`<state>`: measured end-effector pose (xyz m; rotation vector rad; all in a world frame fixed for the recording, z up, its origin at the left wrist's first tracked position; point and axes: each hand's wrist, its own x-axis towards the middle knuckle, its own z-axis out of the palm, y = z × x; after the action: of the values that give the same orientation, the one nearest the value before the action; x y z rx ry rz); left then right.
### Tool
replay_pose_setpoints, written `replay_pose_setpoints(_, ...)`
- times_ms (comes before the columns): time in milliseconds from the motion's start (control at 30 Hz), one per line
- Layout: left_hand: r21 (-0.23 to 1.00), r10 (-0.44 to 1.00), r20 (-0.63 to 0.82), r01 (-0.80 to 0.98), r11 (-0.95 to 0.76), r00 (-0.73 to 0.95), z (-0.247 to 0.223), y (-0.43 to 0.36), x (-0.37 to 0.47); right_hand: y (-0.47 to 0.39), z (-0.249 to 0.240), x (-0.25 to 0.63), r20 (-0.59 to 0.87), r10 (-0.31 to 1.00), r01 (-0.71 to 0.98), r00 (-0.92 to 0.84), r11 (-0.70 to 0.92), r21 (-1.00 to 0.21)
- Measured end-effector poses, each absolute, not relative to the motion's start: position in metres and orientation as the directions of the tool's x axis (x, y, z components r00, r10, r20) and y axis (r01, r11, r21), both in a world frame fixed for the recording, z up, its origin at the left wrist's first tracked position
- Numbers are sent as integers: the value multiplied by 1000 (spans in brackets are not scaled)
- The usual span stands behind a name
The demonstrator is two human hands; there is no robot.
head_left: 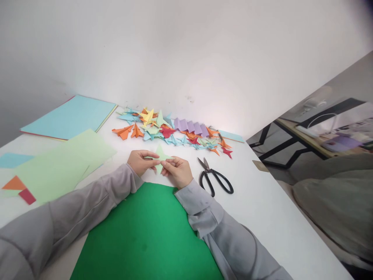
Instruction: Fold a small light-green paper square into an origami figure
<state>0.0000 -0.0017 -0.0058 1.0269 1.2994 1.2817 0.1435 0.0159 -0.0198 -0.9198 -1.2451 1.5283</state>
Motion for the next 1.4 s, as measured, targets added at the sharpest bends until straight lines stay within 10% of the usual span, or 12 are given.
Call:
replay_pose_setpoints(833,977,930,-126,-204,57,-345,3,1,2,-1,-12,141,47,944,21,-328,57,-998)
replay_pose_setpoints(1167,959,947,-114,-283,26,-300,-1,4,4,-10,-19,182,207,968,356,143,145,-923)
replay_pose_setpoints(1400,959,964,-85,-282,11,-253,-1,4,5,-13,-28,257,361,867,865,344,-143,-481)
